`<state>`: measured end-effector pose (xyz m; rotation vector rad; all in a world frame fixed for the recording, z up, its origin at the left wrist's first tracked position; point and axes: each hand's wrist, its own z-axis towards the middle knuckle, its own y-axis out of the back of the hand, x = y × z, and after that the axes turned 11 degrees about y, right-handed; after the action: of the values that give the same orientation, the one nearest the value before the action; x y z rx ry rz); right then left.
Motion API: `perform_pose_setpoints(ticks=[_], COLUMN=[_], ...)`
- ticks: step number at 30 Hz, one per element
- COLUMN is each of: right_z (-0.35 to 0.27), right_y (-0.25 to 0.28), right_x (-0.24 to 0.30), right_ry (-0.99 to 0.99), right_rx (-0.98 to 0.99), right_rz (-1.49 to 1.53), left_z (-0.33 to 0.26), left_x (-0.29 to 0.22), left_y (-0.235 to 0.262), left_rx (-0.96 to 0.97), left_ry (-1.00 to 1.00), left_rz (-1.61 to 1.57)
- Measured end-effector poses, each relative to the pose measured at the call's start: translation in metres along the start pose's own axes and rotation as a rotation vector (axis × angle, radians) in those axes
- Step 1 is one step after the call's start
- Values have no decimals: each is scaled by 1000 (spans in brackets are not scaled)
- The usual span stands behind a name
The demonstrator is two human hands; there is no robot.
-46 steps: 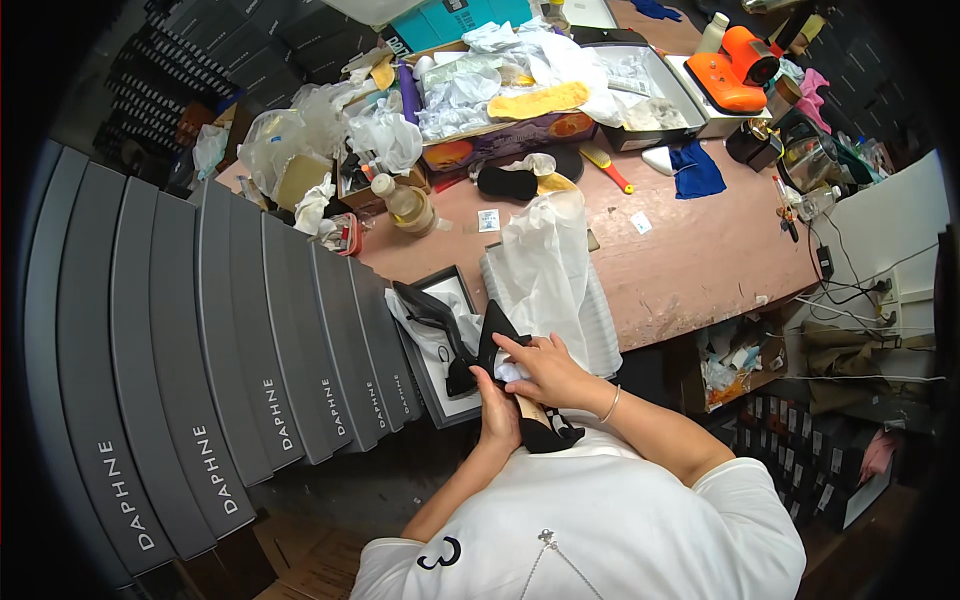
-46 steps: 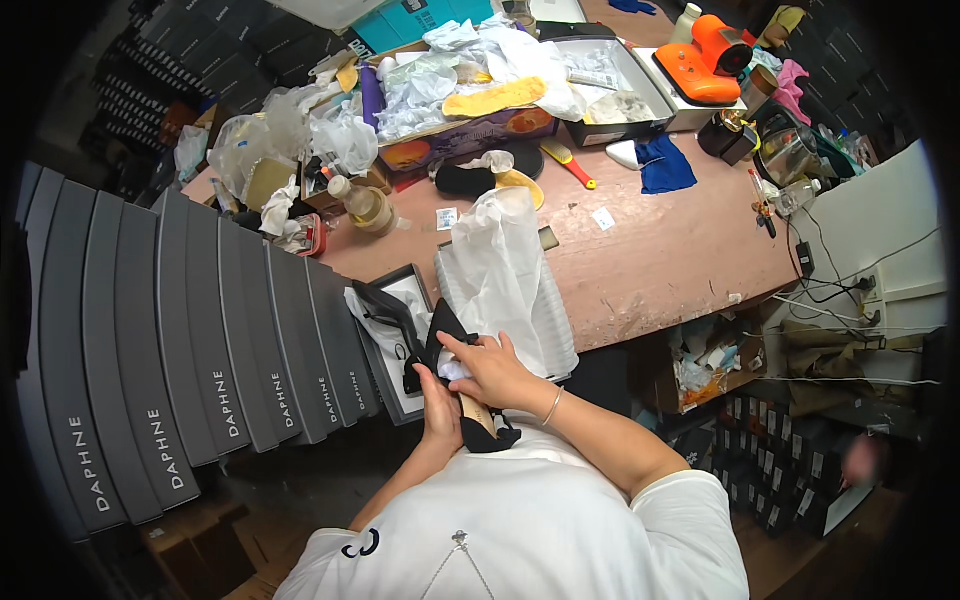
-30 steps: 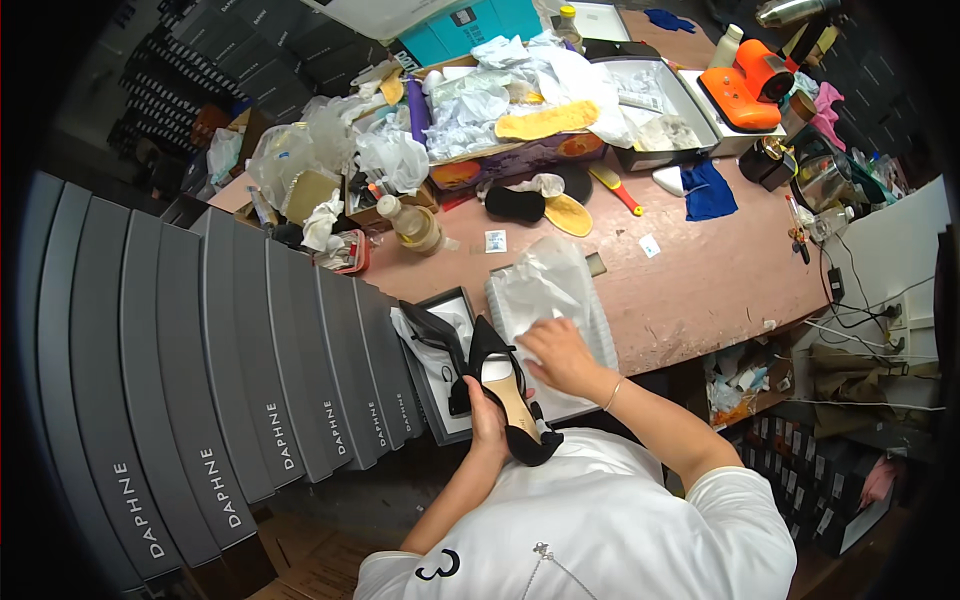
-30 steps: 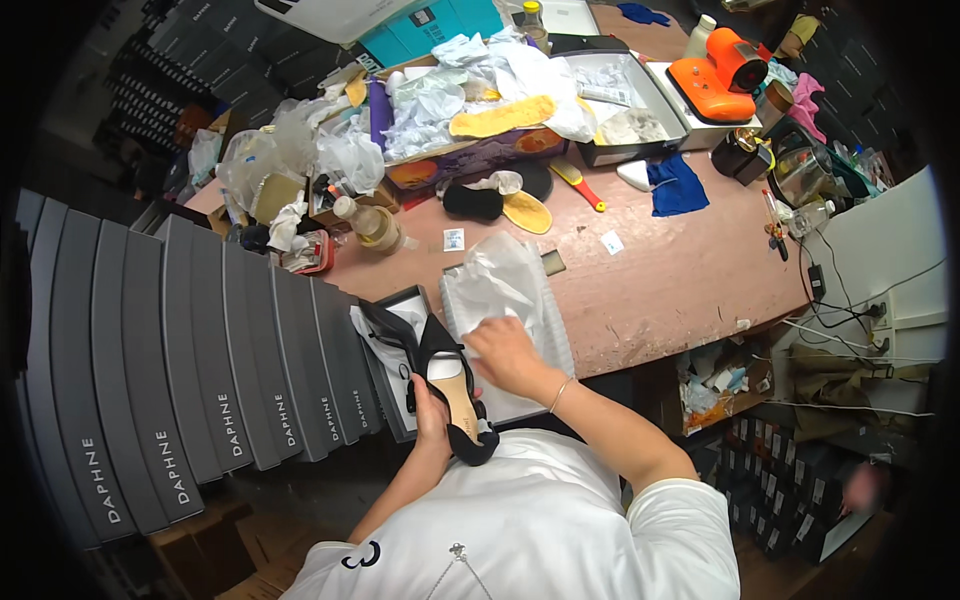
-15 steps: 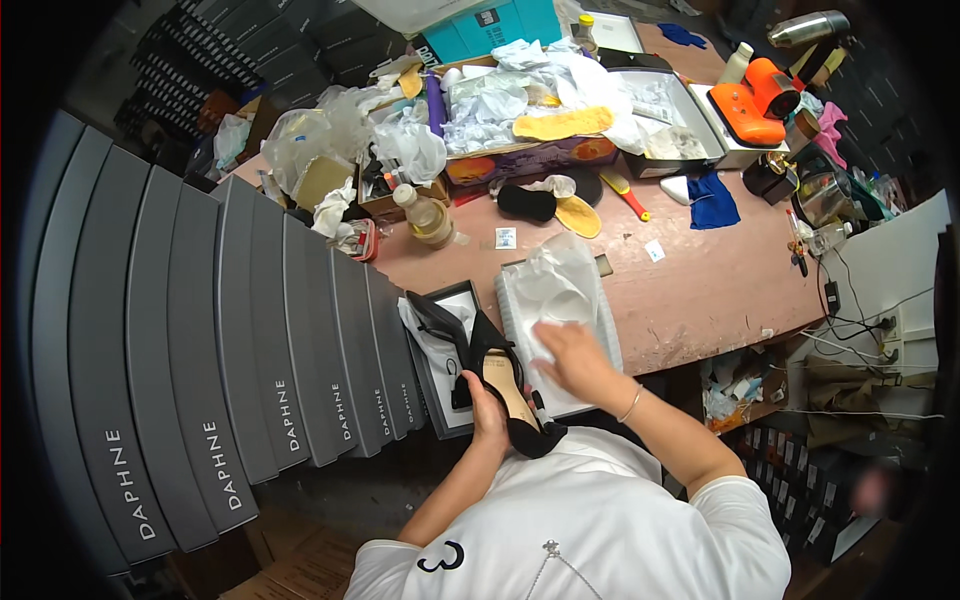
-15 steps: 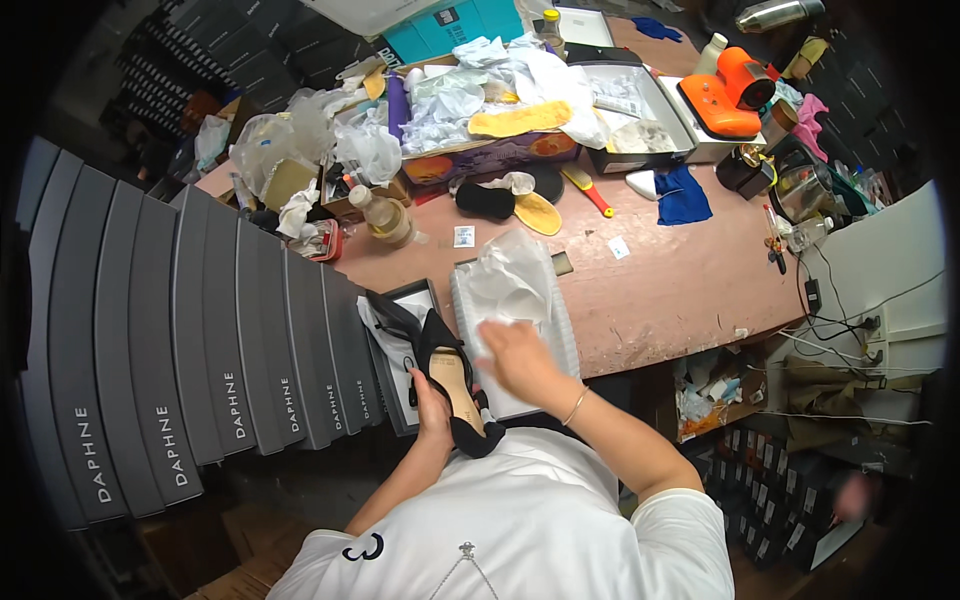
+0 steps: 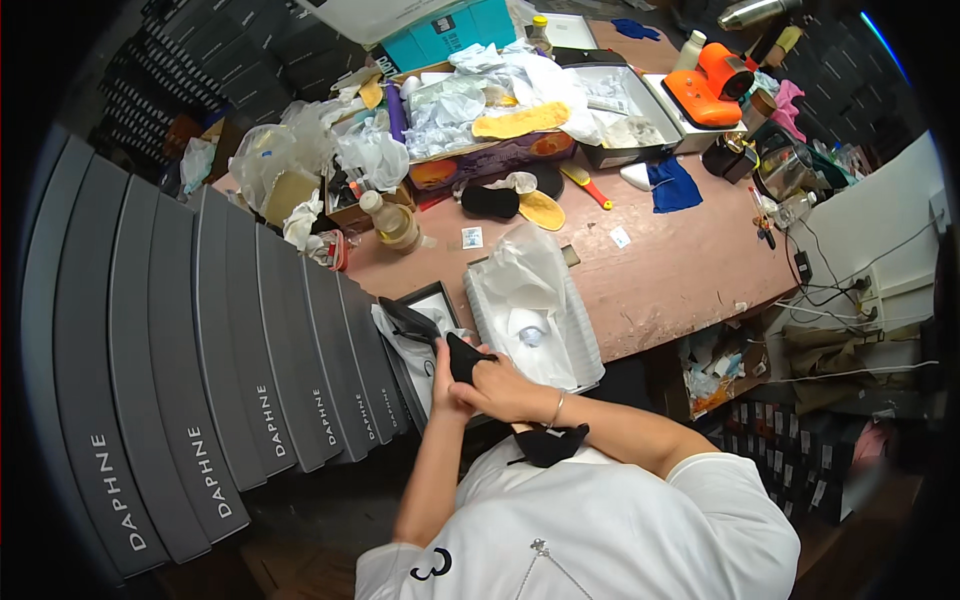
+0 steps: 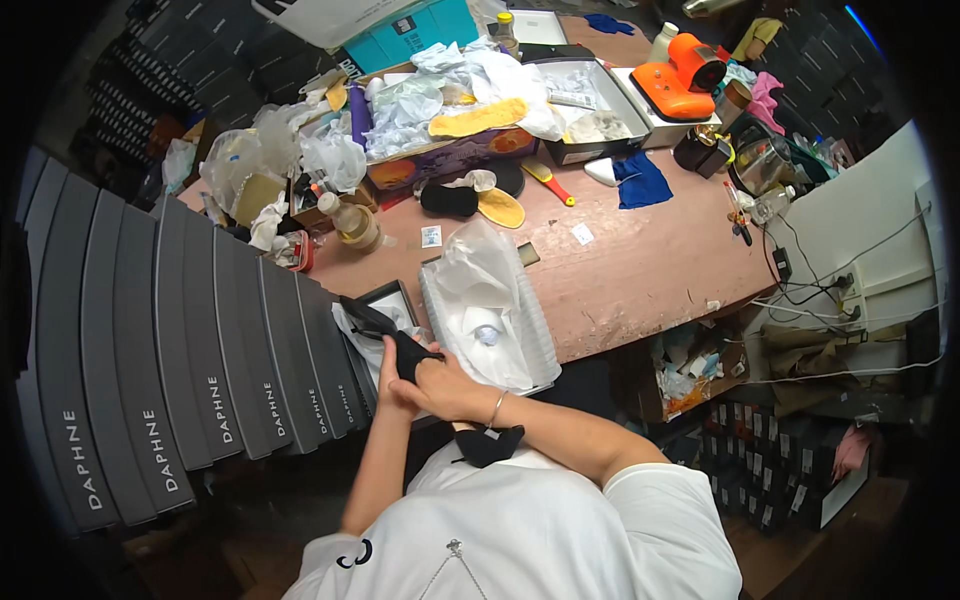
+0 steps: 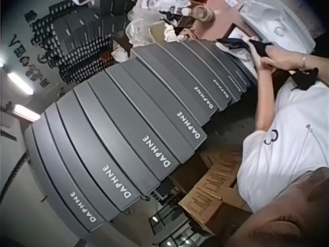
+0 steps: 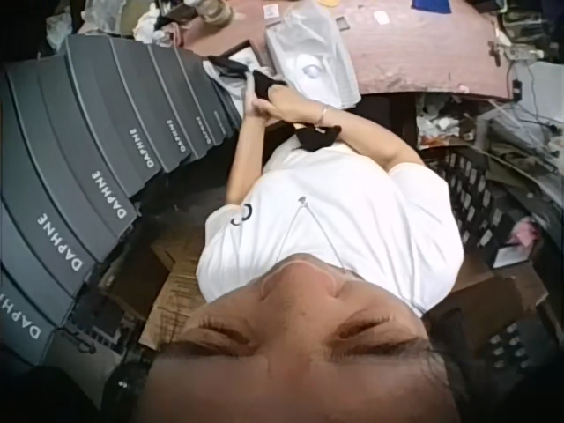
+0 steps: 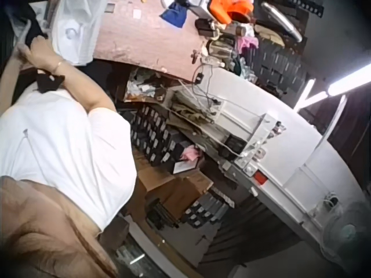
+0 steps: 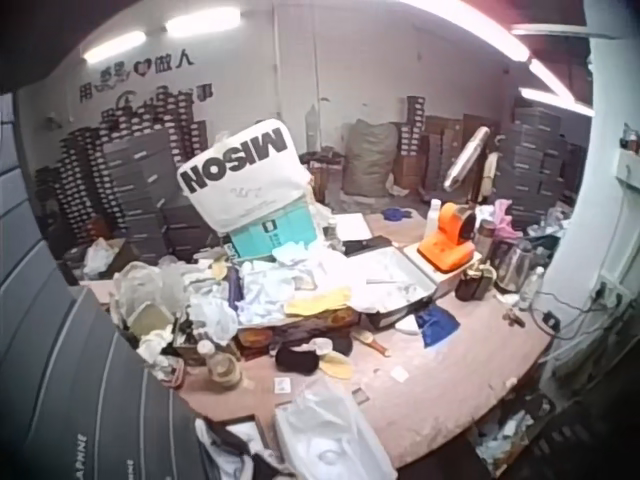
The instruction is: Packaging black high-heeled shoes into boxes with tissue paper and then placing those boxes into a larger shipping carton.
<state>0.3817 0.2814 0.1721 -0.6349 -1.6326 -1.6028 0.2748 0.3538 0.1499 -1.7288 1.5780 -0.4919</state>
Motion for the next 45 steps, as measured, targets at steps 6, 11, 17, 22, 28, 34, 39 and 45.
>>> perform_pose_setpoints(ticks=[6, 11, 17, 22, 28, 34, 39, 45], right_z=[7, -41, -13, -10, -65, -22, -21, -66], right_y=[-7, 41, 61, 39, 82, 79, 85, 99], right_x=[1, 25, 20, 15, -7, -127, -96, 3], right_ry=[-95, 93, -58, 39, -415, -349, -208, 247], right_rx=[32, 175, 373, 91, -121, -363, -494, -226], right_rz=[55, 264, -92, 161, 650, -424, -251, -399], left_z=[5, -18, 8, 5, 0, -14, -19, -5], left_x=[-7, -11, -6, -3, -4, 33, 53, 43], left_y=[-11, -37, -35, -22, -24, -36, -42, -21], left_rx=[-200, -139, -149, -119, -31, 66, -139, -132], left_ry=[-99, -267, -136, -105, -98, 33, -74, -65], left_rz=[180, 288, 198, 221, 185, -8, -175, -234])
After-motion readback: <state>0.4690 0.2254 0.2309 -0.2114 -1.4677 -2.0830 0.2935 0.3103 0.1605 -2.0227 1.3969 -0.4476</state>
